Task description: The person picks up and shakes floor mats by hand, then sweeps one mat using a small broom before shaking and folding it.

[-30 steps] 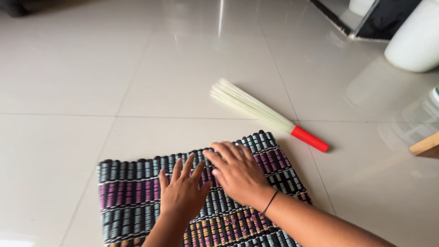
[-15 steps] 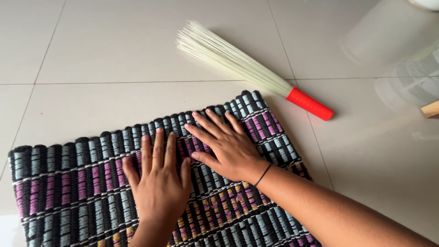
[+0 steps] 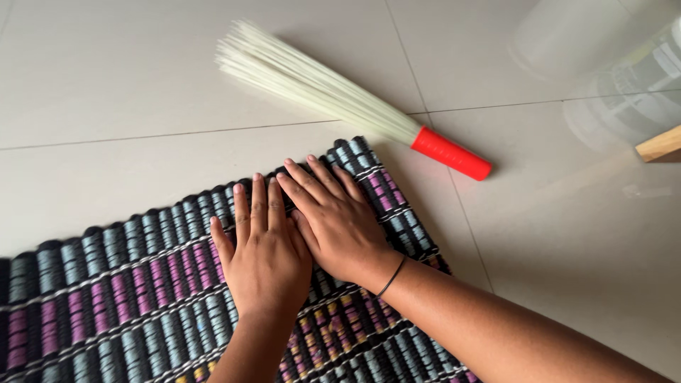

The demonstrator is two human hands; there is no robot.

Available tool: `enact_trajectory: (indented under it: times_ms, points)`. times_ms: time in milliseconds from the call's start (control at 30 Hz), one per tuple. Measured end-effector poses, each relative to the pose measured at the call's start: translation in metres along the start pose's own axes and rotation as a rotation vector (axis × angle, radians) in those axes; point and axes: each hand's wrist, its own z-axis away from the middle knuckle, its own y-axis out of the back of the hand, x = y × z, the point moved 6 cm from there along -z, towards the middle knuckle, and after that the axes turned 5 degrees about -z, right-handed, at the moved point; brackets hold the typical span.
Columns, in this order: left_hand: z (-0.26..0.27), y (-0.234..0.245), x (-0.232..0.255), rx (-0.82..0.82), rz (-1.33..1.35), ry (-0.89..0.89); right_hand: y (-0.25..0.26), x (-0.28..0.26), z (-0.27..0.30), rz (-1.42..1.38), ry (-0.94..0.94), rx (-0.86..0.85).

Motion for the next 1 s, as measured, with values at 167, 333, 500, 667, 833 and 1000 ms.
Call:
enact_trajectory:
  times_ms: [167, 333, 500, 667, 833, 1000]
  points:
    - [-0.024, -0.015, 0.024, -0.018, 0.026, -0.014, 0.018, 0.026, -0.005, 0.054, -0.018, 0.050]
    - [-0.054, -0.031, 0.054, -0.017, 0.115, -0.020, 0.031, 0.065, -0.014, 0.149, -0.086, 0.066]
    - [-0.069, -0.050, 0.071, -0.107, -0.089, 0.005, 0.041, 0.098, -0.016, 0.247, -0.124, 0.072]
    - [-0.066, -0.050, 0.070, -0.003, -0.106, -0.032, 0.051, 0.114, -0.019, 0.270, -0.220, 0.081]
    - [-0.066, -0.050, 0.067, -0.006, -0.097, -0.017, 0.042, 0.125, -0.022, 0.243, -0.363, 0.003]
    - [-0.067, -0.047, 0.071, -0.054, -0.119, -0.019, 0.040, 0.117, -0.019, 0.280, -0.427, 0.010]
